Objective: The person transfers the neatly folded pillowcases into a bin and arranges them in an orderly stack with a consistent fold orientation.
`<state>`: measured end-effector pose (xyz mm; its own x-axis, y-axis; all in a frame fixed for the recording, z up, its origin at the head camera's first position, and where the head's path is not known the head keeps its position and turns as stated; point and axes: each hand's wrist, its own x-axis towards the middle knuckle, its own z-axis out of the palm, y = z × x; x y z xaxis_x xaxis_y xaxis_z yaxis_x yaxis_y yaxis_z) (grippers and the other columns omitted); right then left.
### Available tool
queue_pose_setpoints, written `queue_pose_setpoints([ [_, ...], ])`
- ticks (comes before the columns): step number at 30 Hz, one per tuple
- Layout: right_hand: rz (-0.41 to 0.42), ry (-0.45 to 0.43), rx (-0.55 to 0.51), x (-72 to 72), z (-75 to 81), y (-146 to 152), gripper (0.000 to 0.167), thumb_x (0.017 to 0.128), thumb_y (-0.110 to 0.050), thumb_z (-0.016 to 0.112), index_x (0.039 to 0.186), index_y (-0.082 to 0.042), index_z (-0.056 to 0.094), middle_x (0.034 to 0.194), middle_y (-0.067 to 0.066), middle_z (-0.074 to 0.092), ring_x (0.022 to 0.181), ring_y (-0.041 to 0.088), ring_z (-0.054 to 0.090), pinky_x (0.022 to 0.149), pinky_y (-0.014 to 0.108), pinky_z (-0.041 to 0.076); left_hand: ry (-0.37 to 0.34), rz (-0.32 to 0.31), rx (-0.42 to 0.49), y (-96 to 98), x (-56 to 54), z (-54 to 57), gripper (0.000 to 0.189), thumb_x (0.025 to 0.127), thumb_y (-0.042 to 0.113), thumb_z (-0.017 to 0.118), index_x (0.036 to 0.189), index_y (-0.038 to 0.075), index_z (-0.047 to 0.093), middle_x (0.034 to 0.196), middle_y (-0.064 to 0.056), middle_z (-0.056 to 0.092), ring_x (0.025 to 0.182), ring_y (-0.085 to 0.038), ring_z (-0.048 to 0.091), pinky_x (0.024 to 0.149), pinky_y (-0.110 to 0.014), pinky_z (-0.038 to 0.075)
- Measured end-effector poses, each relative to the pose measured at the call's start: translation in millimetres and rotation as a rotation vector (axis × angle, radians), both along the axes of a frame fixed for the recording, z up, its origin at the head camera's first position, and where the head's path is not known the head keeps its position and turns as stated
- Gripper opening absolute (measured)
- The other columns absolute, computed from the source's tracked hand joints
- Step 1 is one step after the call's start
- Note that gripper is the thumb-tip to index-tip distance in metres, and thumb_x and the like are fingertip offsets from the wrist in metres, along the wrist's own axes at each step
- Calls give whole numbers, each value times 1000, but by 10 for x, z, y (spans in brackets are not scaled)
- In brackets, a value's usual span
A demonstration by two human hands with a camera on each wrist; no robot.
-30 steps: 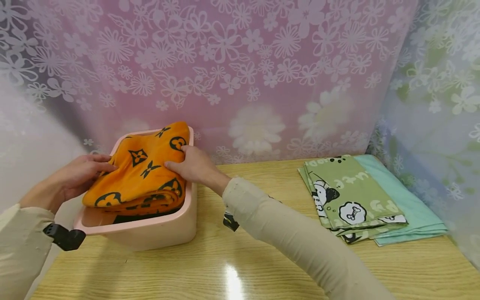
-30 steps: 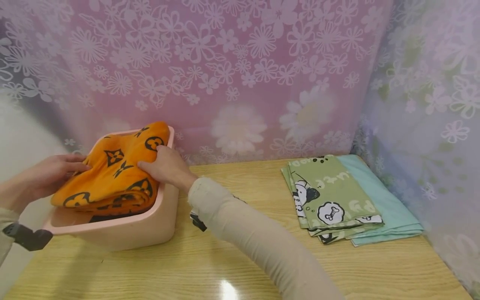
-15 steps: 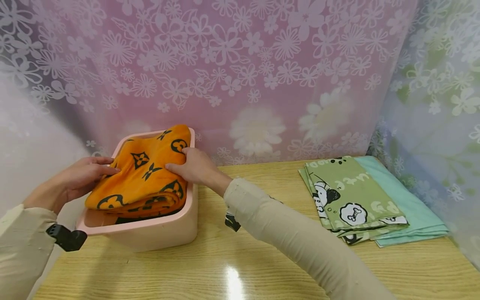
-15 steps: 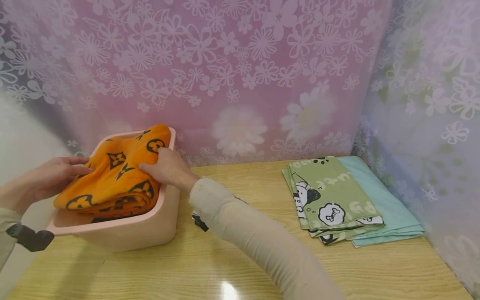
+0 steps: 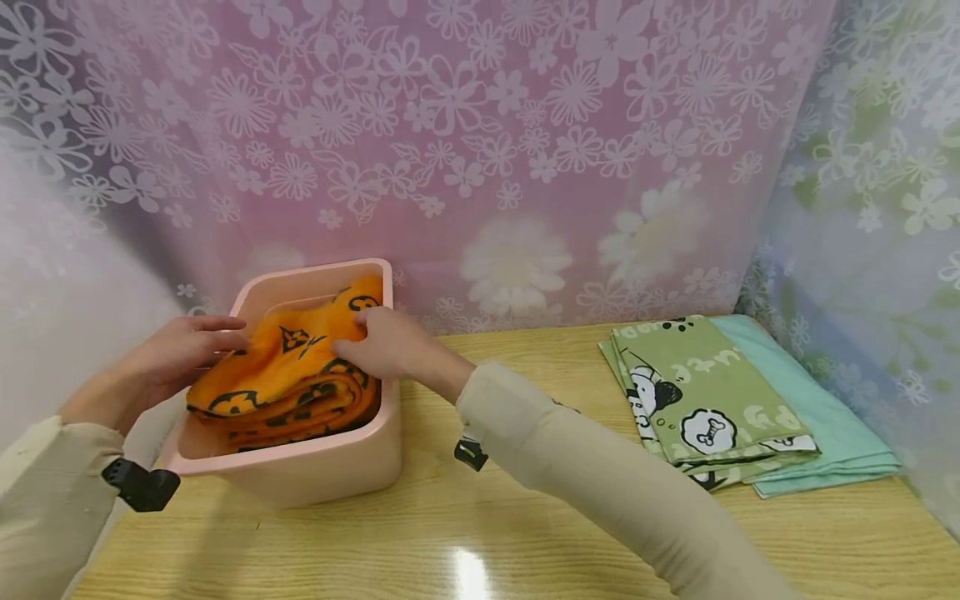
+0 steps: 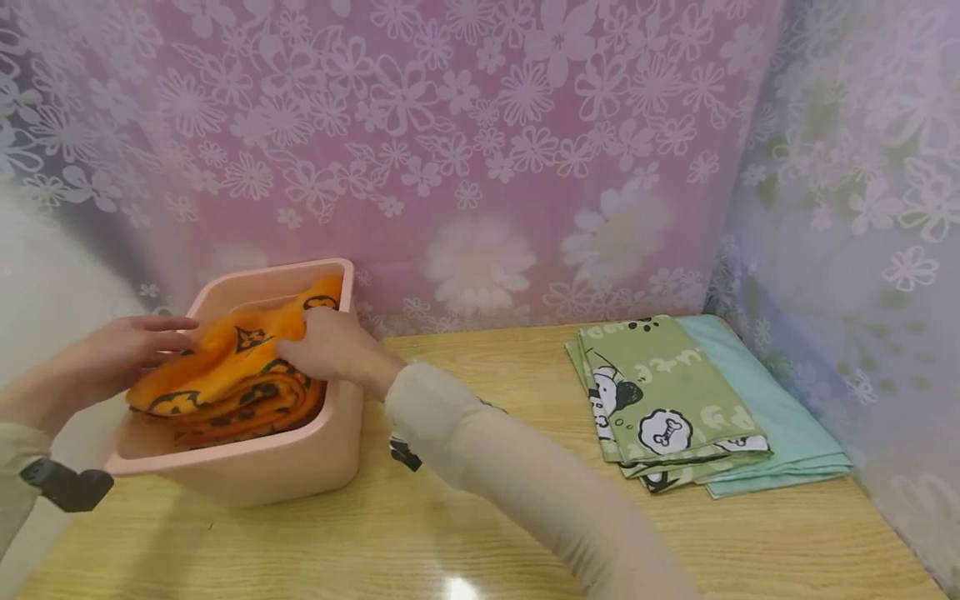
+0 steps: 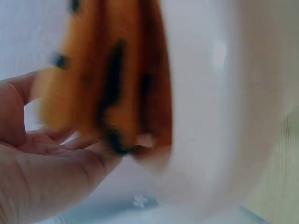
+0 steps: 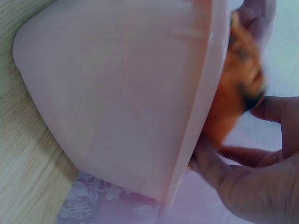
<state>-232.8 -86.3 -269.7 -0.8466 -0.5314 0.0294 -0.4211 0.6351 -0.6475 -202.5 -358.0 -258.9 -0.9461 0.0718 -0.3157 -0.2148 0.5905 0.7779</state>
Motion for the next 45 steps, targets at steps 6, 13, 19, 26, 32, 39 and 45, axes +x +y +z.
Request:
queue_pose_setpoints([
  [6,82,188,86,149,69,80,44,97,-35,51,132,-10,57,133,-1,52,121,14,48,101,28,38,143,-51,-139,244,82,83,72,99,35,50,149,-5,18,143,-35,30,125,-49,38,99,-57,35],
  [13,116,202,69,24,74,375,44,98,-31,51,135,-9,53,137,3,50,122,17,47,101,29,38,229,-98,-283,511,136,178,71,98,38,51,149,-2,22,141,-33,35,120,-49,45,96,-60,37],
  [19,111,214,123,-110,66,662,50,99,-33,48,146,-15,41,148,1,39,134,19,37,107,35,33,323,-123,-278,819,182,209,65,99,32,52,149,1,26,140,-31,38,125,-48,40,97,-59,37],
  [26,90,302,213,-174,38,1035,54,99,-39,45,150,-23,33,153,1,31,138,21,29,110,40,28,519,-163,-365,1224,247,189,58,99,29,51,147,3,33,144,-23,39,123,-44,44,96,-57,39],
  [32,95,326,266,-211,-60,1422,60,99,-45,45,152,-23,26,156,3,22,140,26,24,108,48,27,641,-177,-465,1552,253,100,53,98,32,51,145,8,41,144,-15,42,128,-38,39,102,-56,32],
  [39,14,325,330,-245,-174,1957,62,98,-50,44,153,-28,24,157,2,19,141,28,20,103,55,32,772,-251,-552,1859,201,-18,53,97,30,53,144,8,42,142,-18,42,127,-39,39,102,-56,31],
  [45,-12,422,394,-239,-259,2291,62,98,-50,45,152,-24,28,155,8,24,140,32,24,105,56,29,830,-315,-684,2085,175,-104,53,95,35,54,141,9,46,140,-20,43,128,-40,38,103,-56,32],
])
